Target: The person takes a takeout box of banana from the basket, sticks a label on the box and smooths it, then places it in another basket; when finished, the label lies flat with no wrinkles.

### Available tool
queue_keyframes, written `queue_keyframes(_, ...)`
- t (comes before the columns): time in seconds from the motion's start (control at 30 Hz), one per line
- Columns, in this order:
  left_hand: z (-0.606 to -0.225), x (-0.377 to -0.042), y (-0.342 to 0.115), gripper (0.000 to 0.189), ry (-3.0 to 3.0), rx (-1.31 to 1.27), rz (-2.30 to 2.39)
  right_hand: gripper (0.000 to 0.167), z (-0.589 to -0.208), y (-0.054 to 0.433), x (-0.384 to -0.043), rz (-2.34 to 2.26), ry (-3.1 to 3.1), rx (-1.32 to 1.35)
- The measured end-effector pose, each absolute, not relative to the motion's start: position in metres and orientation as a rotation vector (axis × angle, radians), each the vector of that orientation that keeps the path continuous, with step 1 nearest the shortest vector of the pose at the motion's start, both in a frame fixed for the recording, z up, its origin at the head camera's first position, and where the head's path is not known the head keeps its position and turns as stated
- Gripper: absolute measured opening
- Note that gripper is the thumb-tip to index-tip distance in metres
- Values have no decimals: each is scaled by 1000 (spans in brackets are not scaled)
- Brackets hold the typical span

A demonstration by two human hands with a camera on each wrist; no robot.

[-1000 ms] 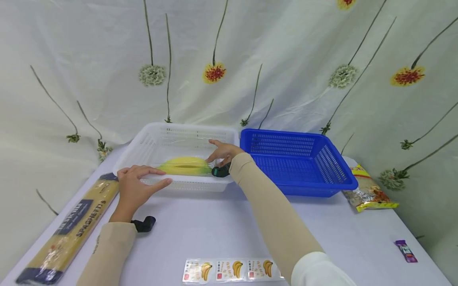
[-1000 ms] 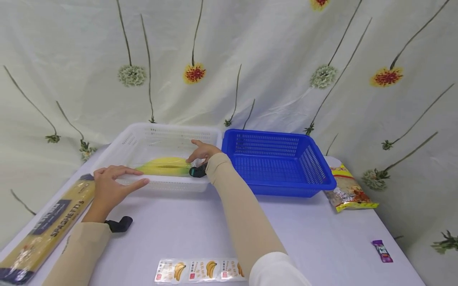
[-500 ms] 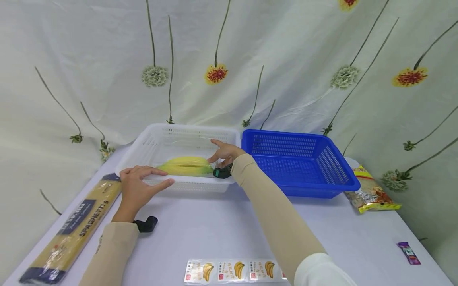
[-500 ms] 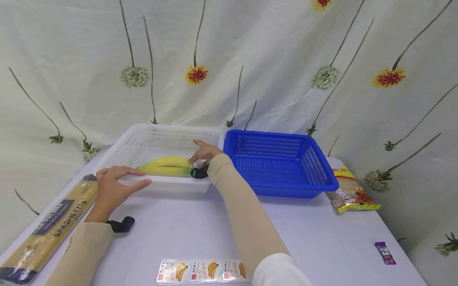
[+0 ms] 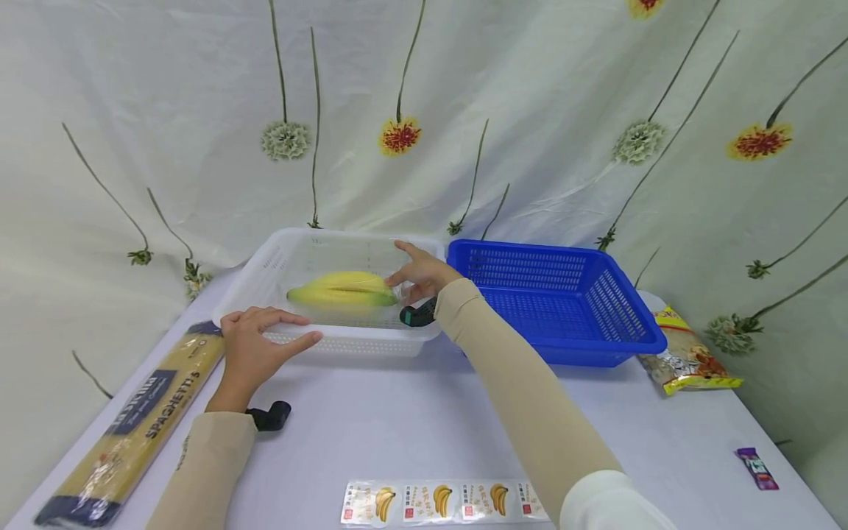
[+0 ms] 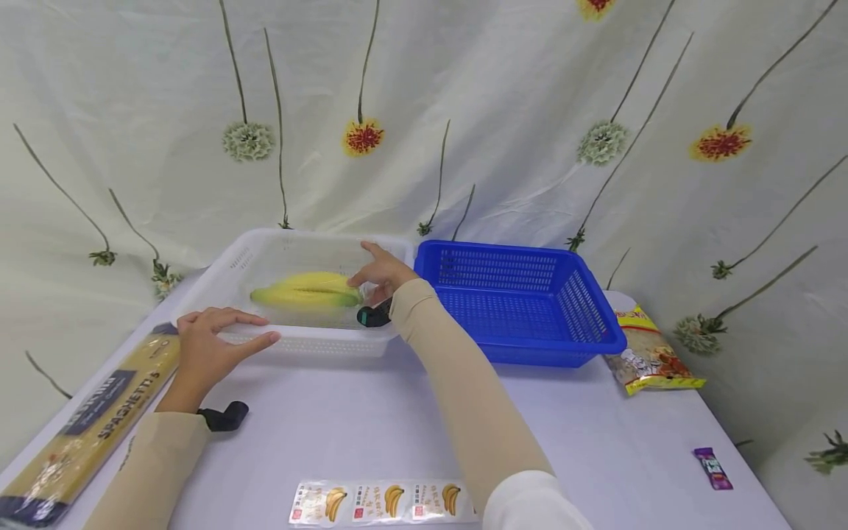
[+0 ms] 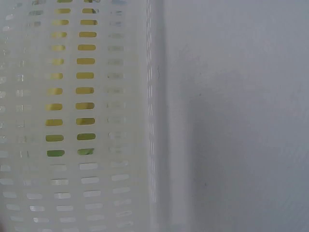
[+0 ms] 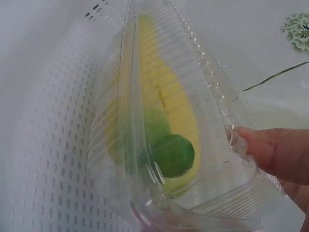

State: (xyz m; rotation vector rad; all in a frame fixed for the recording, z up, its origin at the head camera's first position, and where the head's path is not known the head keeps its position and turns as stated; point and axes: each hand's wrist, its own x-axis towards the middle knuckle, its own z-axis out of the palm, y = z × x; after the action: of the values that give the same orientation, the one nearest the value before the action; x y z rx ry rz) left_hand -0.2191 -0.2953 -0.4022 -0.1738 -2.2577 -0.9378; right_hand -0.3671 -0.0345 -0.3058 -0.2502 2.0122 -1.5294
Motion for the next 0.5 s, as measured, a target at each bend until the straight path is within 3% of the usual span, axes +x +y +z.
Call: queue_keyframes(0.5,-401,-219,-296,27,-2266,-172,-944,95,-277,-17,-366,-1587,2066,-295)
